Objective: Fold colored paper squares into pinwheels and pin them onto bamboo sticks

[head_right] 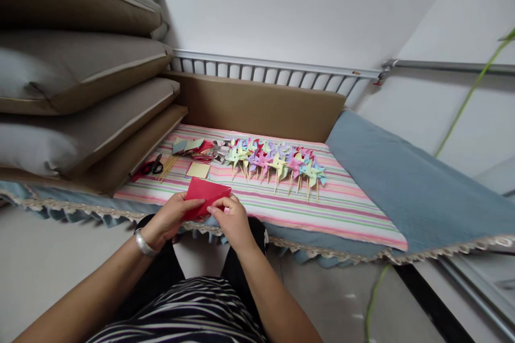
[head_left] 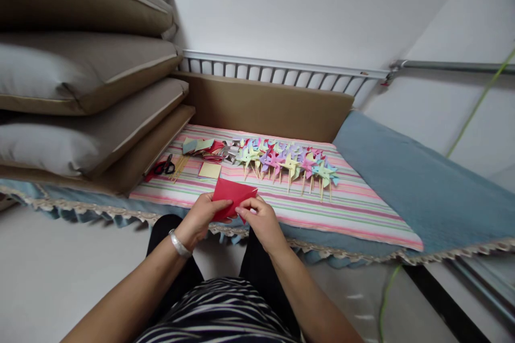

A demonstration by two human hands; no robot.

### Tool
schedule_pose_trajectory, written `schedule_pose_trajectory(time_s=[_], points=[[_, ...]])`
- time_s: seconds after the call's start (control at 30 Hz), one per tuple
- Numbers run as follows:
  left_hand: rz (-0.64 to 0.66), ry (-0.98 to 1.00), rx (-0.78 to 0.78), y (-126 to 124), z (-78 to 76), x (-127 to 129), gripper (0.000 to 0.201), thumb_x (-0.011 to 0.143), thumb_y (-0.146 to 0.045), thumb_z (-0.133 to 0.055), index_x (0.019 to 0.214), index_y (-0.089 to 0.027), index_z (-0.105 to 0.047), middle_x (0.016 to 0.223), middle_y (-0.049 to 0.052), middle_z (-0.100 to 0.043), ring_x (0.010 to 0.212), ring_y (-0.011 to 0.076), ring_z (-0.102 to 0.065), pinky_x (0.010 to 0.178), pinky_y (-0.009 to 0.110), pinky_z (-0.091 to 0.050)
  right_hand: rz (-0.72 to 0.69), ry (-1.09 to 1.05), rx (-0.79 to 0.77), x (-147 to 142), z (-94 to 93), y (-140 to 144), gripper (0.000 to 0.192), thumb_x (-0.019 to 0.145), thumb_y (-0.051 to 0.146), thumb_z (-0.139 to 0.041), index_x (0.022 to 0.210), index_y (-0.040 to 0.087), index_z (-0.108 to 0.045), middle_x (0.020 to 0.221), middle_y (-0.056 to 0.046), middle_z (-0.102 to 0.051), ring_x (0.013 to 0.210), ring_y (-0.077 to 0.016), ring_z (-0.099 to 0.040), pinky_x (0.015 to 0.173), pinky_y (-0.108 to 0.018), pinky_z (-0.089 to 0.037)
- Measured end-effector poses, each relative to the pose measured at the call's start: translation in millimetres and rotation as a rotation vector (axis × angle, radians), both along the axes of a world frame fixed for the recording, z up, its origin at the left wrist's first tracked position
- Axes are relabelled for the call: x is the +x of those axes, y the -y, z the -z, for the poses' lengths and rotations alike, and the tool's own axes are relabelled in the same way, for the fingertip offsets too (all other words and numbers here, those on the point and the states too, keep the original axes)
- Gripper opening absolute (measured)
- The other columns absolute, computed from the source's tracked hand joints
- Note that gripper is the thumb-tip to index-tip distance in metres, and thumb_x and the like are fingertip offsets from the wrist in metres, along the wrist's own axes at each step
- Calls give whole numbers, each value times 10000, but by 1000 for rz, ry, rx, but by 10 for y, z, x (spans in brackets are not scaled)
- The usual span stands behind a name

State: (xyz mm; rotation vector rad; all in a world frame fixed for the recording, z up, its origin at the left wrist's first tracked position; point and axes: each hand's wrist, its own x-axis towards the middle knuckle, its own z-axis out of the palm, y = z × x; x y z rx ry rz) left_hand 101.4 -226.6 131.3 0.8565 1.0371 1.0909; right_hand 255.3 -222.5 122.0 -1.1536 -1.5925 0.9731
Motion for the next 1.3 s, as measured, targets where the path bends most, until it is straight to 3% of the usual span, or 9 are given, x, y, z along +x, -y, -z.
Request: schedule_pose_trajectory(time_s=[0.4,0.6,0.7,0.83,0.9,1.0,1.07,1.17,1.3], points=[[-5,65,-30,22,22,32,319,571,-236,-761,839,-77,-691,707,93,-710,607,166,-645,636,283,-540,52,123,37,-16,72,-59,97,674,253,-618,599,191,-619,685,-3,-574,698,-160,-527,687,-283,-412],[-40,24,-42,-16,76,27,287,527,-200,-773,771,-76,-685,644,85,-699,543,167,-637,590,285,-535,66,163,51,-45,98,-52,97,666,261,-631,597,197,-611,705,-10,-600,725,-174,-559,696,-297,-423],[-43,-15,-67,-42,83,-6,249,533,-188,-753,743,-74,-682,637,95,-699,528,170,-634,569,282,-523,77,124,26,19,68,-52,102,672,278,-635,745,207,-629,828,-29,-653,824,-197,-595,762,-330,-438],[48,-102,-48,-78,80,-53,178,542,-166,-720,696,-80,-691,625,81,-698,519,147,-618,551,240,-480,130,2,-14,178,-40,-99,486,644,287,-673,1108,218,-545,1101,-87,-628,1031,-226,-576,887,-383,-413],[137,-171,-26,-105,86,-52,130,545,-150,-695,660,-90,-695,575,53,-681,484,129,-591,523,222,-448,47,-2,-68,231,-85,-133,514,614,256,-689,1107,204,-555,1011,-78,-655,969,-220,-602,856,-373,-432],[261,-235,-20,-150,99,-16,84,532,-117,-659,611,-113,-685,540,26,-663,462,130,-570,512,230,-432,-167,-22,-241,239,-90,-170,464,585,195,-674,1041,182,-590,773,-14,-660,713,-179,-627,657,-304,-475],[315,-251,-22,-178,107,14,95,509,-92,-646,595,-118,-677,549,27,-665,474,142,-577,525,243,-441,-259,-76,-346,216,-55,-181,499,581,160,-650,1073,187,-571,747,6,-657,621,-153,-608,561,-261,-455],[366,-282,9,-218,120,49,103,495,-89,-647,589,-123,-673,541,20,-658,472,148,-572,517,248,-438,-264,-123,-388,186,7,-184,557,556,105,-634,1098,202,-554,862,-5,-674,668,-157,-615,552,-242,-451],[381,-298,38,-274,126,73,114,479,-93,-679,580,-135,-650,528,-1,-637,466,138,-554,498,237,-422,-243,-87,-343,189,60,-186,473,539,86,-638,998,198,-609,902,-6,-675,703,-167,-617,565,-240,-458]])
